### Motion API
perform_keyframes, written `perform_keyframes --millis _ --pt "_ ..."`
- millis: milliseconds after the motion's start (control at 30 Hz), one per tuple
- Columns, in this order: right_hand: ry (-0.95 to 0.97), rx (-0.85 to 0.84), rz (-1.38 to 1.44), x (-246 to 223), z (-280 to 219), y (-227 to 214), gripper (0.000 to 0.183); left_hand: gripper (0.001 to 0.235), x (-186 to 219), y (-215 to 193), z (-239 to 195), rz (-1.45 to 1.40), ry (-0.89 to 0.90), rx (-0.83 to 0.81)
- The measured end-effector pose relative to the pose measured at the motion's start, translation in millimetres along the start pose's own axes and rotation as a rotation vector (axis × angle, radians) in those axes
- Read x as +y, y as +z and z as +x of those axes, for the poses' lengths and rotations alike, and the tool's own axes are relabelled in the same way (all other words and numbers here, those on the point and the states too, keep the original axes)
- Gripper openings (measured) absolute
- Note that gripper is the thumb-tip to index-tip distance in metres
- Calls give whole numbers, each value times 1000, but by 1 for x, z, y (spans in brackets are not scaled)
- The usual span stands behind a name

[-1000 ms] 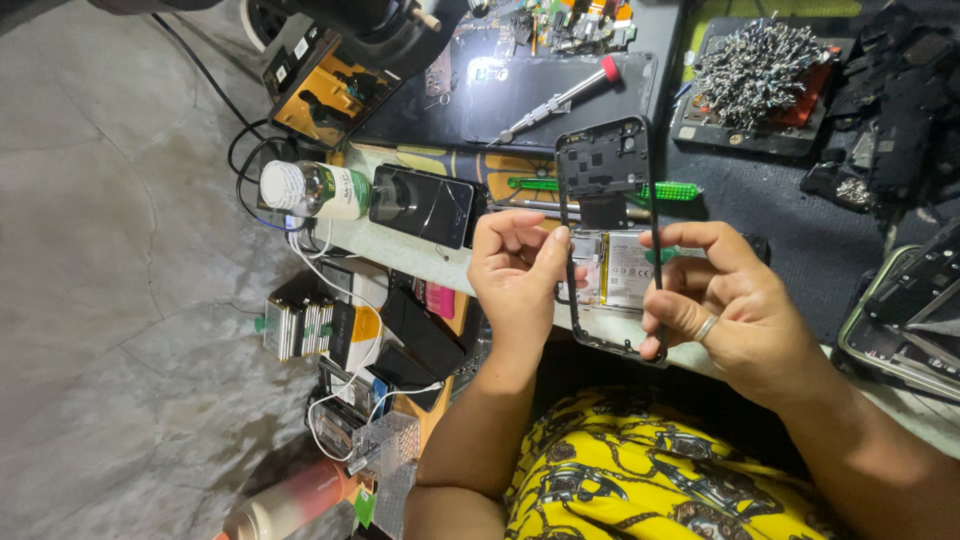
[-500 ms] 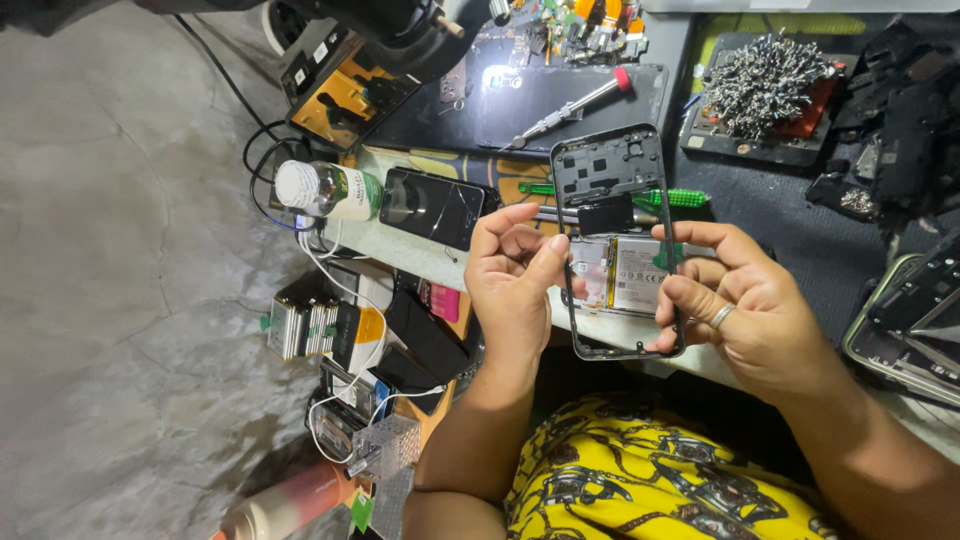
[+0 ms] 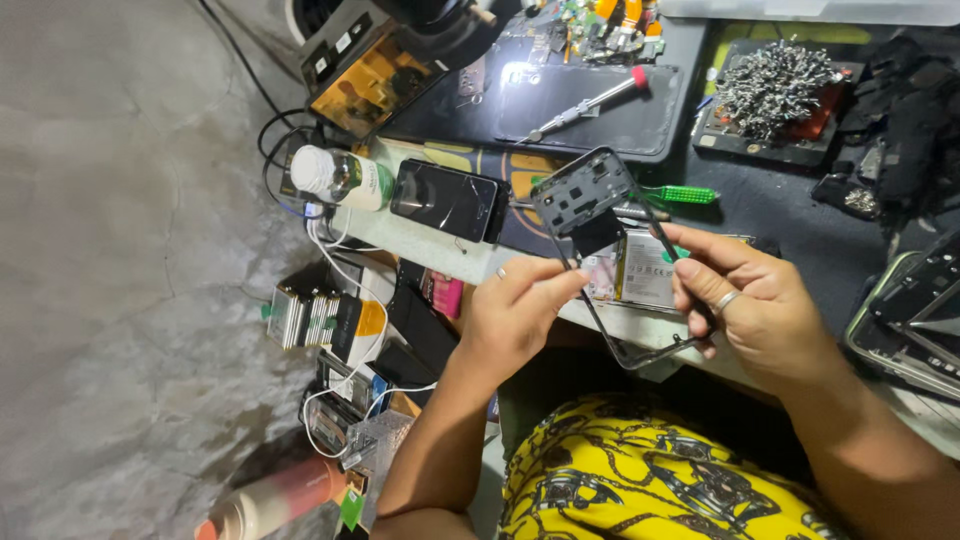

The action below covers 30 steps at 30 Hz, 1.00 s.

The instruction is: The person disassembles a smartphone by removing the back cover, battery, and internal components using a screwdriver and tweezers. They then reassemble the phone by placing the components back and securing the back cover.

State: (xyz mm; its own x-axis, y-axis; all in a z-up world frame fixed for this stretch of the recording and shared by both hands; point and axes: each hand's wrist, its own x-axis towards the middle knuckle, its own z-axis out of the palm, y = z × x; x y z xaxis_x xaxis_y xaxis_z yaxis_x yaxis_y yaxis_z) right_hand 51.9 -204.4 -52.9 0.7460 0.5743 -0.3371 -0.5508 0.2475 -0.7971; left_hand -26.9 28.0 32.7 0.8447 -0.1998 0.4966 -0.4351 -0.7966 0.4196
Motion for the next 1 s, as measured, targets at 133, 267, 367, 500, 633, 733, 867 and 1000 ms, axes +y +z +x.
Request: perform_keyframes --millis 133,267,367,500,633,733,867,1000 --pt "-144 15 69 -7 -5 4 42 31 -6 -10 3 132 103 1" --pt "-283 24 179 -18 -8 11 34 26 -20 -2 18 183 24 197" --pt "-382 77 -145 -28 -13 22 28 23 -31 3 28 206 -63 213" --pt "-579 209 -751 -52 -23 41 22 16 -47 8 51 283 -131 208" --pt "-649 184 -1004 -69 -20 54 24 9 -64 24 73 381 -106 167" --pt "-824 238 -1177 -70 -13 56 22 11 -70 34 82 470 -91 92" --pt "-840 378 -1354 -65 6 43 17 8 -70 38 87 496 -84 81" --pt "-909 601 -1630 -67 53 19 10 21 -77 31 87 367 -111 89"
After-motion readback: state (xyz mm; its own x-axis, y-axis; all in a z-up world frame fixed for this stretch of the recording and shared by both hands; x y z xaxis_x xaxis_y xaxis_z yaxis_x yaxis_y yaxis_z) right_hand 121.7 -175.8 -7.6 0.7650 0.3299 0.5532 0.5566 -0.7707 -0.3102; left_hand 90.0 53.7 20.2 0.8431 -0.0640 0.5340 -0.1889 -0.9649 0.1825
